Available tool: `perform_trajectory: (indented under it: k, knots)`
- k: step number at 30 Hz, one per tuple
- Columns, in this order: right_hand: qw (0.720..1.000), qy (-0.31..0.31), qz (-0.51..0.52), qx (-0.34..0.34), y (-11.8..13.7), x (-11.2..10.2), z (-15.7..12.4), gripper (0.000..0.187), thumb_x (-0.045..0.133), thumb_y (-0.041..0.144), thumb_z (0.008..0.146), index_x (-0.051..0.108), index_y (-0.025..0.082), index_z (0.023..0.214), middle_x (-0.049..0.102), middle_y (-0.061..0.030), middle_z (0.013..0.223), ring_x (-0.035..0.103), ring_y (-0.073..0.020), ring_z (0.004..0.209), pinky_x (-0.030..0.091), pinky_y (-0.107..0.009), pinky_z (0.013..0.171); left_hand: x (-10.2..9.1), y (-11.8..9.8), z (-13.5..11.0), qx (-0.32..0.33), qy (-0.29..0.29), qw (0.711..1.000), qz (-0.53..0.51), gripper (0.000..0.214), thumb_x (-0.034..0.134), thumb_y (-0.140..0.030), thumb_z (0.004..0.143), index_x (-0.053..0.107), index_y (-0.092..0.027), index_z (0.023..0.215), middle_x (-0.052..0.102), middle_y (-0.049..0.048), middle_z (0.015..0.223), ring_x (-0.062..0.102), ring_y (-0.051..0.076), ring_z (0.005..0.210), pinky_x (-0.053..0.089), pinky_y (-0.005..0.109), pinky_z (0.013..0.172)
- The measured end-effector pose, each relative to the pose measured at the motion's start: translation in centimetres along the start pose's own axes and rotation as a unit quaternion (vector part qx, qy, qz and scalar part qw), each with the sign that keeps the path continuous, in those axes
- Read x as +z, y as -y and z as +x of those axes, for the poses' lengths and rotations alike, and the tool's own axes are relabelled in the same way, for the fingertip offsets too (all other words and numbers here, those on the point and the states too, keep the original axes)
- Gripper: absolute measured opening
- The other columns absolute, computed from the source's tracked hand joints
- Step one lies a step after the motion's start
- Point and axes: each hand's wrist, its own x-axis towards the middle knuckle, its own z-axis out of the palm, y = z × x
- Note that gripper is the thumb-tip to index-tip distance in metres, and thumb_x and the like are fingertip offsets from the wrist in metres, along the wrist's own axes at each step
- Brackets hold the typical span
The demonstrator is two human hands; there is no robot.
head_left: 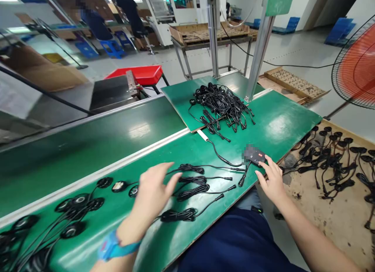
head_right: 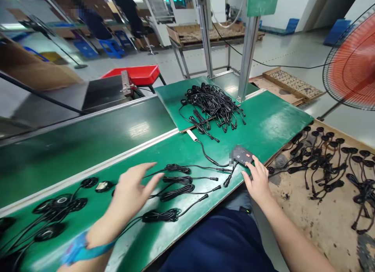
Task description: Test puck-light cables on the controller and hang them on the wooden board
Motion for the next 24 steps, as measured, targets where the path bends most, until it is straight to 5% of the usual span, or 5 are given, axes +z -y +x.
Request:
perform_trajectory:
  k: [5, 9, 16, 24]
  knots:
    - [0.999, -0.036, 0.016, 0.002, 1.1, -0.4, 0.1, 0.029, 0.057, 0.035, 0.103, 0.061, 0.022, 0.128, 0.045, -0.015, 0.153, 0.048, -0.0354, 0.136, 0.042, -0.059, 0.11, 4.5, -9.8, 2.4, 0.13, 0.09, 0.979, -0.13, 0.03, 0.054, -0.042, 0.101, 0.06, -0.023, 0.124, 0.069, 0.011, 0.121, 0.062, 0.028, 0.113, 0.045, 0.046, 0.101]
    - [0.991, -0.045, 0.124, 0.004, 3.6, -0.5, 0.0, 0.033, 0.059, 0.027, 0.102, 0.059, 0.021, 0.134, 0.052, -0.0161, 0.146, 0.059, -0.0307, 0.123, 0.053, -0.052, 0.103, 8.1, -13.5, 3.8, 0.157, 0.172, 0.959, -0.164, 0.03, 0.06, -0.036, 0.099, 0.061, -0.019, 0.124, 0.07, 0.012, 0.114, 0.063, 0.028, 0.108, 0.046, 0.044, 0.097]
    - [0.97, 0.108, 0.207, -0.068, 5.3, 0.9, 2.5, 0.021, 0.052, 0.028, 0.107, 0.068, 0.021, 0.12, 0.069, -0.009, 0.11, 0.067, -0.0228, 0.099, 0.059, -0.037, 0.088, 11.5, -13.9, 3.6, 0.128, 0.222, 0.936, -0.242, 0.019, 0.054, -0.033, 0.103, 0.068, -0.021, 0.097, 0.071, 0.0062, 0.091, 0.065, 0.023, 0.089, 0.045, 0.037, 0.085]
    - [0.958, 0.127, 0.251, -0.054, 4.2, 1.7, 3.7, 0.023, 0.052, 0.031, 0.107, 0.073, 0.021, 0.11, 0.07, -0.0073, 0.101, 0.068, -0.0206, 0.089, 0.059, -0.034, 0.08, 11.9, -12.6, 3.6, 0.071, 0.203, 0.922, -0.322, 0.019, 0.056, -0.033, 0.101, 0.067, -0.021, 0.092, 0.072, 0.0053, 0.088, 0.063, 0.021, 0.084, 0.047, 0.037, 0.086]
